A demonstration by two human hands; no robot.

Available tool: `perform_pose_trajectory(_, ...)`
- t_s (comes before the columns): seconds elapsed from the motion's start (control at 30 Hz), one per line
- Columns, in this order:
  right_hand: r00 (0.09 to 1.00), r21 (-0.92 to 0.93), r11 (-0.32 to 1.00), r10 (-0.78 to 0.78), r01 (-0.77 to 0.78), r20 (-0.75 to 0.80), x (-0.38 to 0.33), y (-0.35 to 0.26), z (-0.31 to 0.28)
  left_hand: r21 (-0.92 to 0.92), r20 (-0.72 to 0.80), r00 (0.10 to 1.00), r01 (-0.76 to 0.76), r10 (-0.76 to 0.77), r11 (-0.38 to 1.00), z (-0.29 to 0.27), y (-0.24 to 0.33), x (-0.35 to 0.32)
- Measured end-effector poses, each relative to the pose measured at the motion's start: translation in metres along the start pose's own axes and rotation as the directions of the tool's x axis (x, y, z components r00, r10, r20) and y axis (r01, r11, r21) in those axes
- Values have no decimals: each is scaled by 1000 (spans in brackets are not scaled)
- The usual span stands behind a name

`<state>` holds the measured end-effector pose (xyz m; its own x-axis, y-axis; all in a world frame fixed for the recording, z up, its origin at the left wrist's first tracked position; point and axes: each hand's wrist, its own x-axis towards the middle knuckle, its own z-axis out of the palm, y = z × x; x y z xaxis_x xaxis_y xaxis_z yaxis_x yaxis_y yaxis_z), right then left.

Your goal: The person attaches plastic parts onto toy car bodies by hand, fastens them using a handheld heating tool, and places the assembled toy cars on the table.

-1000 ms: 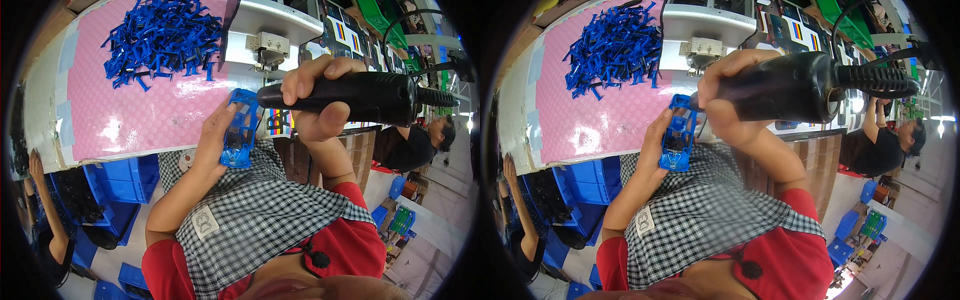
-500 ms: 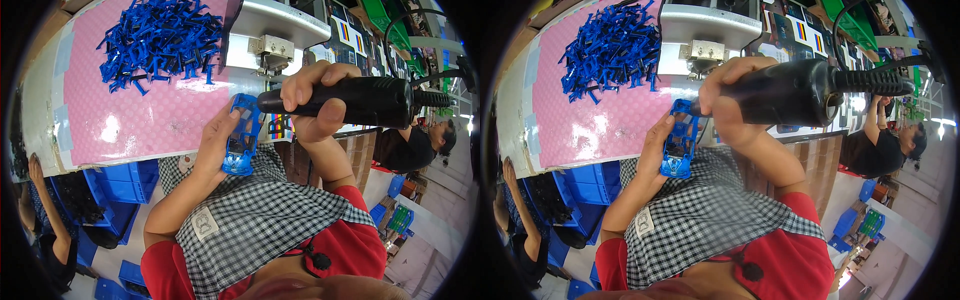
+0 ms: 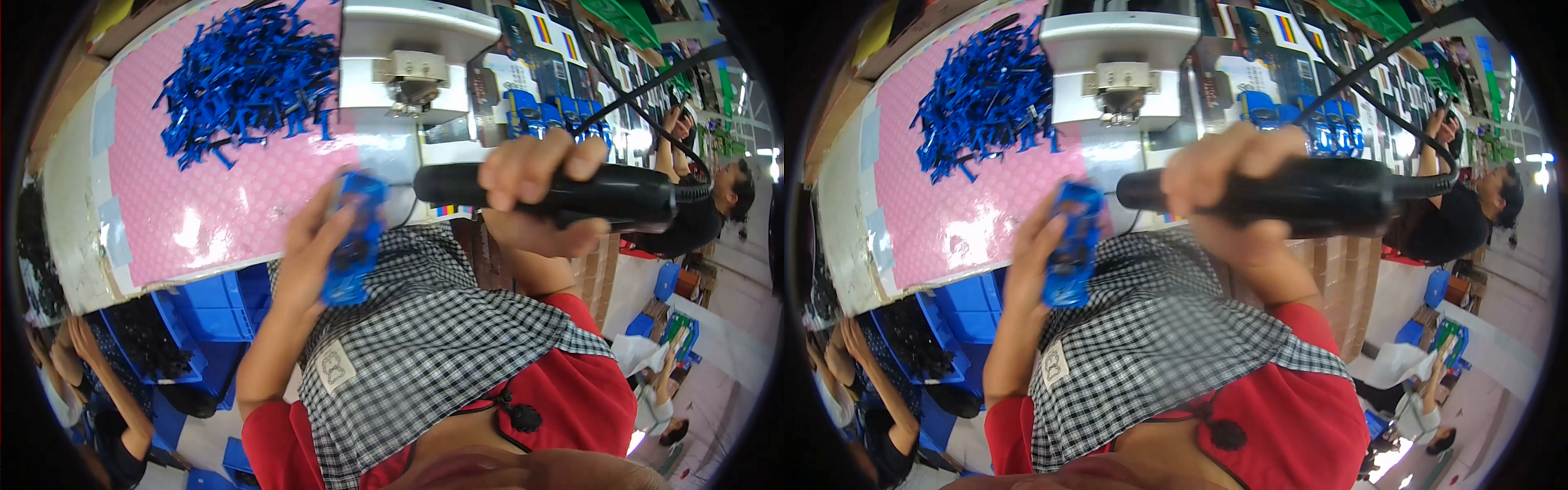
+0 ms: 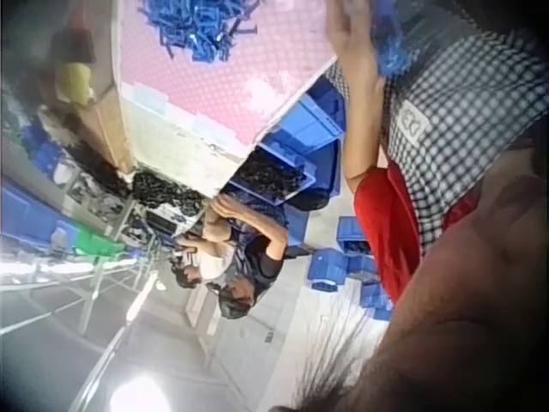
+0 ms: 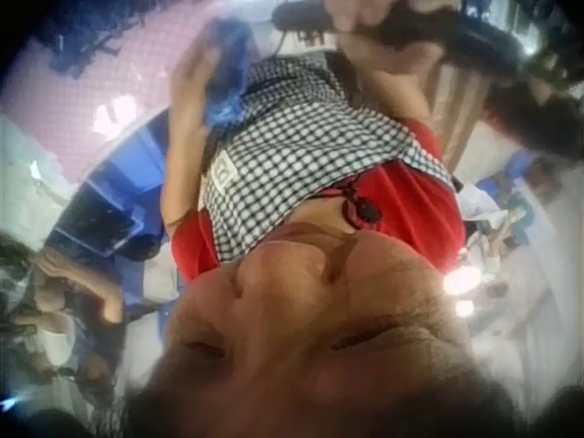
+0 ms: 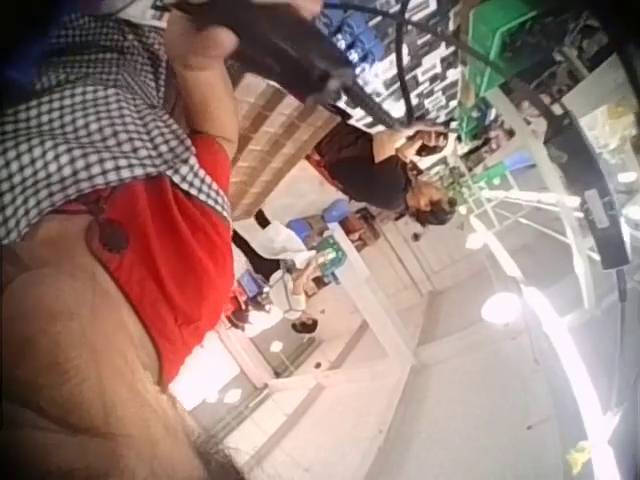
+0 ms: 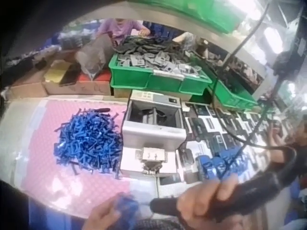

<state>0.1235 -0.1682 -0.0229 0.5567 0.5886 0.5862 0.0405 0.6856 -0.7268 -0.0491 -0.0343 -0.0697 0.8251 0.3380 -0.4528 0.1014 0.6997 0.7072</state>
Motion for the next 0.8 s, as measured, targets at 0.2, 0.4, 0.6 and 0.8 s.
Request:
perform_pose_trajectory(0.2,904,-624,750,-397,218,-162,-23,-53,-39,994,-4,558,-85,830,63,-147,86,-18)
perform_pose_trajectory(0.4,886,-864,491,-444,114,-136,-33,-76,-53,778,276,565,344,778,-526,-282,153,-11)
perform_pose_trajectory(0.6,852,-847,528,-471,66,-228,-45,-73,-50,801,596,436,-266,674,-536,-95,101,35)
perform_pose_trajectory(0.8,848,-610,786,-385,95,-364,-41,-42,-37,472,858,438,-878,270,-76,82,6,94)
